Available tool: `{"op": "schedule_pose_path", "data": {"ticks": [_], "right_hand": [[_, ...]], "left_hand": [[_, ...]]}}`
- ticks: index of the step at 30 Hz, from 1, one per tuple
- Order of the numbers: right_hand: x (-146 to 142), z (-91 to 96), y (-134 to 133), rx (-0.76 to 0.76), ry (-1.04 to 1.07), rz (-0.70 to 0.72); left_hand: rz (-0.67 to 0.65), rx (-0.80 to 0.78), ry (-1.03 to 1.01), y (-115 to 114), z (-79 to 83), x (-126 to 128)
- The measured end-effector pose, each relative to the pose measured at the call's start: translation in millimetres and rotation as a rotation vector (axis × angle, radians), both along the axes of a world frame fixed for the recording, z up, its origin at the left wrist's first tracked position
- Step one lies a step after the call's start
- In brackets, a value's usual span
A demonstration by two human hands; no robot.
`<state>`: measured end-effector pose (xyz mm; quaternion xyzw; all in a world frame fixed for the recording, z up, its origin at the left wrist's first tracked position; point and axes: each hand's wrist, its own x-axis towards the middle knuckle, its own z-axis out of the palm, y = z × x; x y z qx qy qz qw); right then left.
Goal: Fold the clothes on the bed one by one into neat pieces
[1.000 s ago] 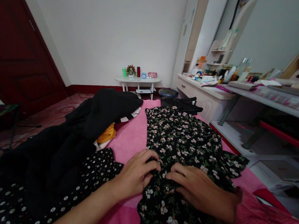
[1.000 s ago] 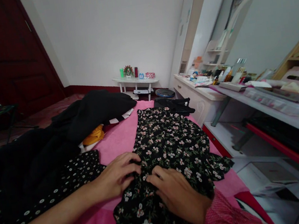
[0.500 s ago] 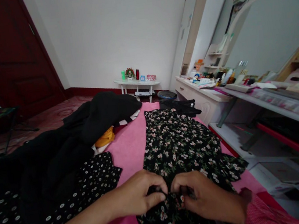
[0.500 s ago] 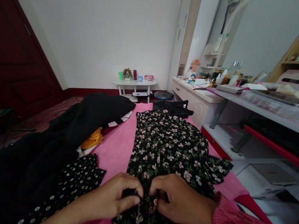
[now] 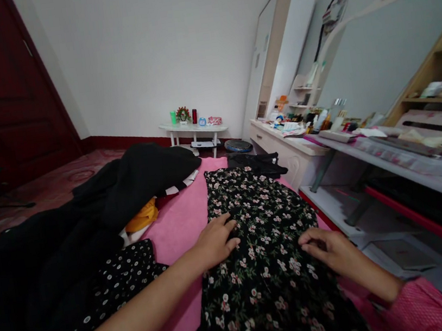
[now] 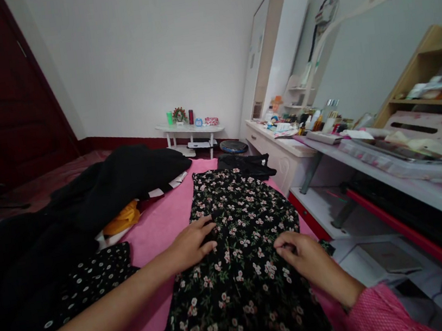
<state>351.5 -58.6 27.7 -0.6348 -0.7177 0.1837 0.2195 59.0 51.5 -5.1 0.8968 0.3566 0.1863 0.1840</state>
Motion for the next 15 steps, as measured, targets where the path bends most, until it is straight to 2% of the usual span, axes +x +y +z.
{"op": "schedule_pose_path", "data": {"ticks": [3, 7, 11, 15], "right_hand": [[11.9, -4.4, 13.6, -0.043, 0.055, -0.031], [-18.6, -1.1, 41.2, -0.032, 0.031, 0.096], [-56.9, -2.0, 95.4, 0.051, -0.071, 0.201], [-85.4, -12.6, 162.7, 0.161, -0.090, 0.143]], "left_hand": [[0.124, 0.024, 0.133, 18.8, -15.3, 17.2], [0.147, 0.052, 0.155, 33.0, -29.3, 31.3], [0.040, 0.063, 0.094, 39.3, -33.2, 29.2], [-0.034, 0.051, 0.017, 40.8, -31.7, 19.7]]}}
